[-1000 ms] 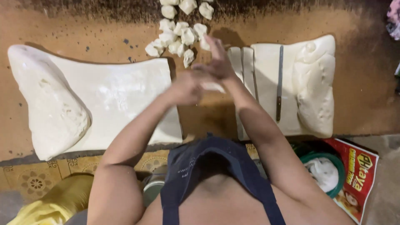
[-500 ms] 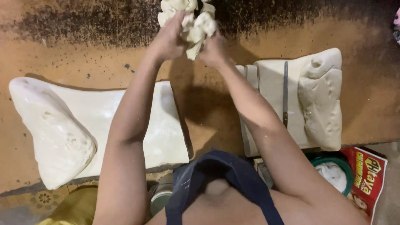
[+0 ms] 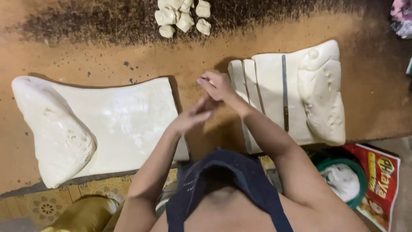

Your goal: A person cuts large sheets of dough into strips using a knife and then pinches off small, uniform pieces by hand.

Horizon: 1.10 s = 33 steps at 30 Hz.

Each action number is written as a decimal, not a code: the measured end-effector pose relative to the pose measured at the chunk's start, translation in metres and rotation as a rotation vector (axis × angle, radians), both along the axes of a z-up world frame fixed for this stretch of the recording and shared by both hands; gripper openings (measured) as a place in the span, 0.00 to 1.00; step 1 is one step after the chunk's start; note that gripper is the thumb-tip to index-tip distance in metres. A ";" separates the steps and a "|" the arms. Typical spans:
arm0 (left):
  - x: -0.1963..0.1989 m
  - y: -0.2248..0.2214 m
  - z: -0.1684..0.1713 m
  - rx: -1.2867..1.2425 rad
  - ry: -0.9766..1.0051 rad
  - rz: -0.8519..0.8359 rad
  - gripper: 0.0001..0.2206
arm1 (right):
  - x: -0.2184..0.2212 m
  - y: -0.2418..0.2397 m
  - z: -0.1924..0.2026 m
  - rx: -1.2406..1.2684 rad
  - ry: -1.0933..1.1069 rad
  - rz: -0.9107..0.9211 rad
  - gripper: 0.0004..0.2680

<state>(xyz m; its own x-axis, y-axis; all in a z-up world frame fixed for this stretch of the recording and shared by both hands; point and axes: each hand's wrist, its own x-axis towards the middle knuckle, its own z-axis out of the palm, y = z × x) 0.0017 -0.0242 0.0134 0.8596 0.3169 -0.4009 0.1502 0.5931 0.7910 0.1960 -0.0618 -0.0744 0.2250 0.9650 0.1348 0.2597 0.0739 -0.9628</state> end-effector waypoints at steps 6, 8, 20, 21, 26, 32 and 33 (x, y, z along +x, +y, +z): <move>-0.056 -0.084 -0.008 0.022 0.248 0.075 0.27 | 0.103 0.000 0.012 -0.673 -0.740 -0.118 0.24; -0.045 -0.105 -0.006 0.066 0.296 0.245 0.28 | 0.101 -0.011 -0.032 -0.632 -1.112 0.009 0.21; 0.059 -0.237 -0.165 0.669 -0.004 0.394 0.09 | 0.055 -0.228 0.214 0.475 0.138 0.063 0.14; 0.057 -0.234 -0.147 0.683 -0.002 0.422 0.09 | 0.068 -0.235 0.212 0.486 0.139 0.091 0.14; 0.011 -0.172 -0.015 1.021 0.116 0.447 0.23 | 0.082 -0.248 0.188 0.383 0.068 -0.219 0.21; -0.034 -0.119 0.068 1.464 0.587 -0.488 0.44 | -0.012 -0.225 0.170 0.267 0.296 -0.171 0.16; -0.028 -0.134 0.062 1.465 0.577 -0.491 0.44 | -0.028 -0.219 0.172 0.266 0.290 -0.178 0.16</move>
